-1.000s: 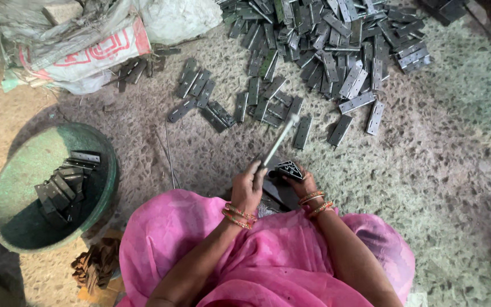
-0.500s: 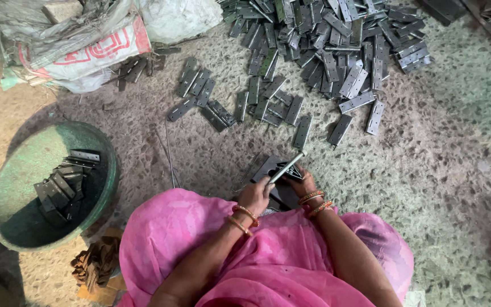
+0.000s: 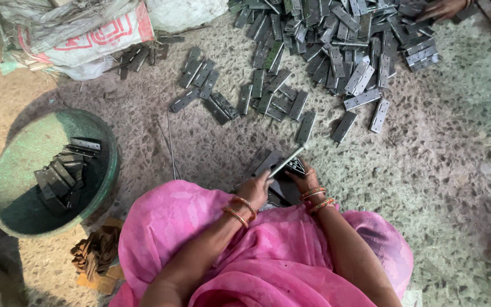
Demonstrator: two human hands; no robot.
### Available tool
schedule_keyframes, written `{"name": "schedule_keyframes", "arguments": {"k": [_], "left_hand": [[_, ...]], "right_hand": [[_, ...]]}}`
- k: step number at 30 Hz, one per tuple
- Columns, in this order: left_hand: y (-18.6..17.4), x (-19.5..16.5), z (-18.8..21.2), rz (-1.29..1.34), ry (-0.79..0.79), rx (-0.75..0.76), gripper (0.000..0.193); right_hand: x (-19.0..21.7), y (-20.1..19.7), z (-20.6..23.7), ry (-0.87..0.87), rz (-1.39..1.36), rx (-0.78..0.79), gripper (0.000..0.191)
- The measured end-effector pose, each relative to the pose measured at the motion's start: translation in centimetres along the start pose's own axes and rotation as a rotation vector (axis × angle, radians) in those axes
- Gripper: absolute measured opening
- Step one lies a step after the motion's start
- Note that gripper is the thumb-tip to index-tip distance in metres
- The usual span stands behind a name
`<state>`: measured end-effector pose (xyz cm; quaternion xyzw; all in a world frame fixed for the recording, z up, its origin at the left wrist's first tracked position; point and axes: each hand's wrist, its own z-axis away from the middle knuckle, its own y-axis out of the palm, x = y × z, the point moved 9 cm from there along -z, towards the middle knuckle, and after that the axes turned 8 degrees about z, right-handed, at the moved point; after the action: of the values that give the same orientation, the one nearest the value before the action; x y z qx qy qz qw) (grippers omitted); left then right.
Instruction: The person sits on the floor and assembles metal hinge parts by inserting pins into aligned plates. She picks up hinge plates from a pile, aligns them on a metal jig, inserts a pin, and places the assembled unit into a green bowl. She repeats this process continuously.
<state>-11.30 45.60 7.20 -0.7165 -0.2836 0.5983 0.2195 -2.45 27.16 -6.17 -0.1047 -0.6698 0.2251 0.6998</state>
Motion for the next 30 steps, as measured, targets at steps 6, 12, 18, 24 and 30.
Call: {"name": "schedule_keyframes", "arguments": {"k": [6, 12, 18, 24, 30], "left_hand": [[4.1, 10.0, 0.4, 0.199, -0.215, -0.089, 0.030], [4.6, 21.5, -0.2, 0.602, -0.788, -0.373, 0.046], [3.7, 20.9, -3.1, 0.034, -0.810, 0.018, 0.052], [5.1, 14.0, -3.8, 0.287, -0.545, 0.183, 0.079], [6.5, 8.4, -2.0, 0.693, -0.281, 0.287, 0.087]], "right_hand": [[-0.4, 0.8, -0.3, -0.007, -0.081, -0.017, 0.072], [-2.9, -1.4, -1.2, 0.228, 0.009, -0.134, 0.055], [1.1, -2.6, -1.4, 0.324, -0.308, -0.201, 0.043], [4.5, -1.5, -3.4, 0.390, -0.280, -0.046, 0.041], [6.1, 0.4, -1.7, 0.327, -0.364, 0.063, 0.040]]}}
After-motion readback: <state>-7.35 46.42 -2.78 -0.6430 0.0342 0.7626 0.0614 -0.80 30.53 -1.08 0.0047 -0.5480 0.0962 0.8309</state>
